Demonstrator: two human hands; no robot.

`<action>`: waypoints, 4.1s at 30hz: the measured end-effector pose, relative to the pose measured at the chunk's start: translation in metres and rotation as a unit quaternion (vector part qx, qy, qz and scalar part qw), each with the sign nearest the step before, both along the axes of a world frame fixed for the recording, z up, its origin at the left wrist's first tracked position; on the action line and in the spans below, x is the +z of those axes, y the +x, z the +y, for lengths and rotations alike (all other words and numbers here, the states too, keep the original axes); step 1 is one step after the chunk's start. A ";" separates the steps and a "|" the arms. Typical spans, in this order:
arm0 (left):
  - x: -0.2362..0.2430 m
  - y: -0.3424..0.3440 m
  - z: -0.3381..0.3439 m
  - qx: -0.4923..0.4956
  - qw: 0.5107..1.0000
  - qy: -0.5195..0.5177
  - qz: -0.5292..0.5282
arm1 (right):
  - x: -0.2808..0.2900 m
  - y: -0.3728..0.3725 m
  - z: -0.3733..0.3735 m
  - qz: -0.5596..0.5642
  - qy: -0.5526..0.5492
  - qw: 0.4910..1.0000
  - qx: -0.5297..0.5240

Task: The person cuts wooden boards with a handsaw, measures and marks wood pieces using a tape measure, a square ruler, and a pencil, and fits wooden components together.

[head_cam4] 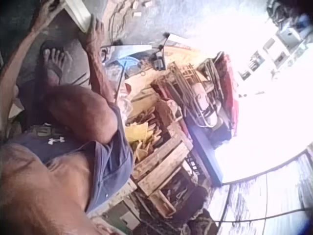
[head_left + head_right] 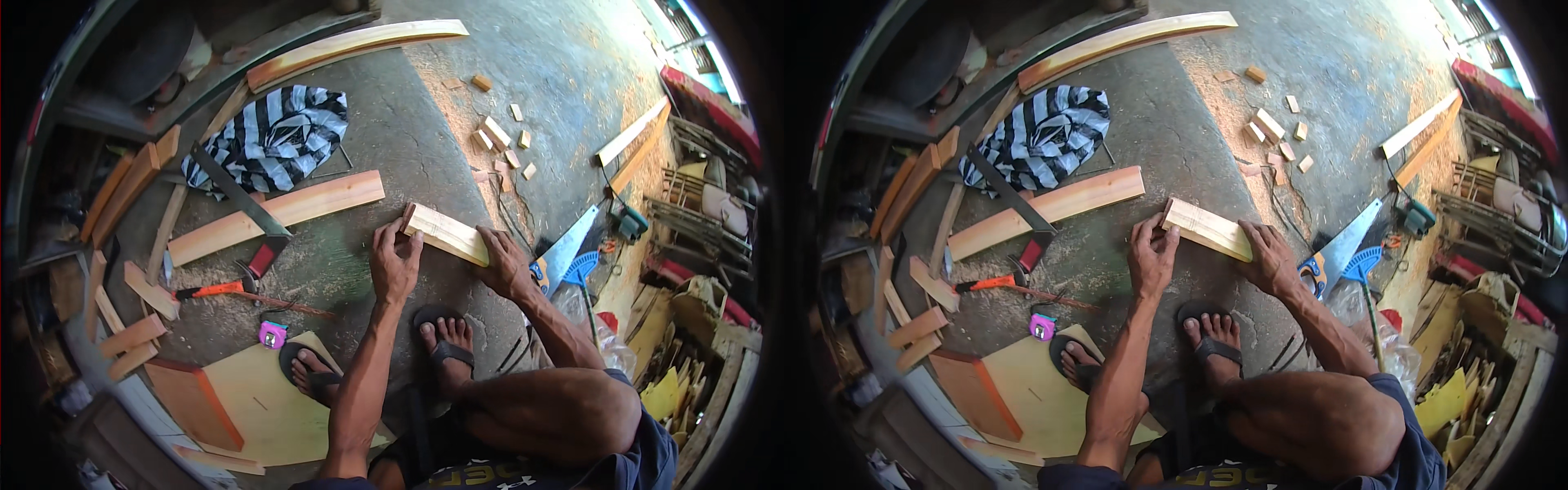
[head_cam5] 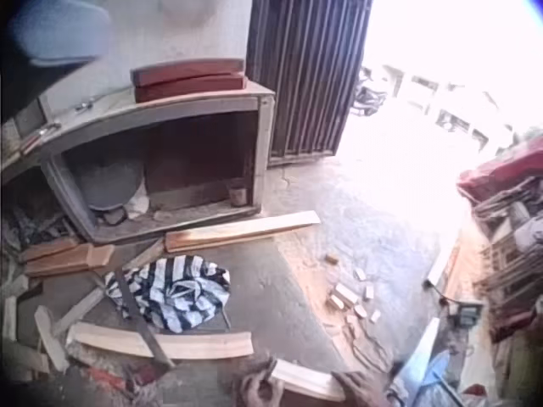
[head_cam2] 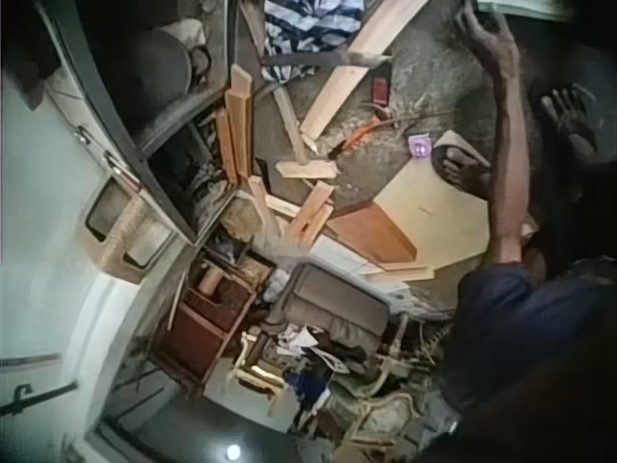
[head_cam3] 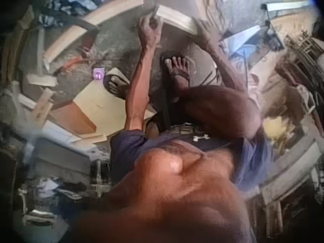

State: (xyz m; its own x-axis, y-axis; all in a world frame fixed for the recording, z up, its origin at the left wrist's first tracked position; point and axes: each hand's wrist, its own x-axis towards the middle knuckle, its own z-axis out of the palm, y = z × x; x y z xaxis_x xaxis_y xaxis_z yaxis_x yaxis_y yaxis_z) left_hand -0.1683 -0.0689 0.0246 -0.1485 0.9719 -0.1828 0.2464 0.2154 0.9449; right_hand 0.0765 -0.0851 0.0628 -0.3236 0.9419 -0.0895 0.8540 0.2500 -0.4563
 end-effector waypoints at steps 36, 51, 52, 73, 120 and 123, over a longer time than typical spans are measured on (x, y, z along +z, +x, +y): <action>0.010 0.021 -0.056 0.186 0.976 -0.050 0.105 | 0.009 -0.021 0.032 -0.008 -0.032 0.990 0.138; 0.035 0.020 -0.051 0.171 0.976 -0.126 0.040 | 0.013 -0.021 0.037 -0.007 -0.076 0.989 0.126; 0.036 0.020 -0.050 0.179 0.975 -0.128 0.037 | 0.012 -0.021 0.037 -0.006 -0.078 0.990 0.119; 0.045 0.035 0.043 -0.506 0.811 0.100 0.277 | -0.010 -0.010 0.020 -0.012 0.017 0.995 0.094; 0.023 0.057 0.025 -0.424 0.707 0.202 0.528 | 0.034 0.055 -0.045 0.119 -0.061 0.960 -0.246; 0.025 0.064 0.023 -0.420 0.716 0.235 0.506 | 0.026 0.048 -0.035 0.133 -0.043 0.955 -0.260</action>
State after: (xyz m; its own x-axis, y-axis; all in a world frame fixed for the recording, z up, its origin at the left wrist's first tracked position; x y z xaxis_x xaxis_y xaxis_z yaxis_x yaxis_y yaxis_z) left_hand -0.1047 -0.0456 0.0501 0.6988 0.7152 -0.0170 0.7122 -0.6933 0.1103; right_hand 0.1247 -0.1197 0.0885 0.1641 0.9745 -0.1533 0.7032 -0.2245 -0.6746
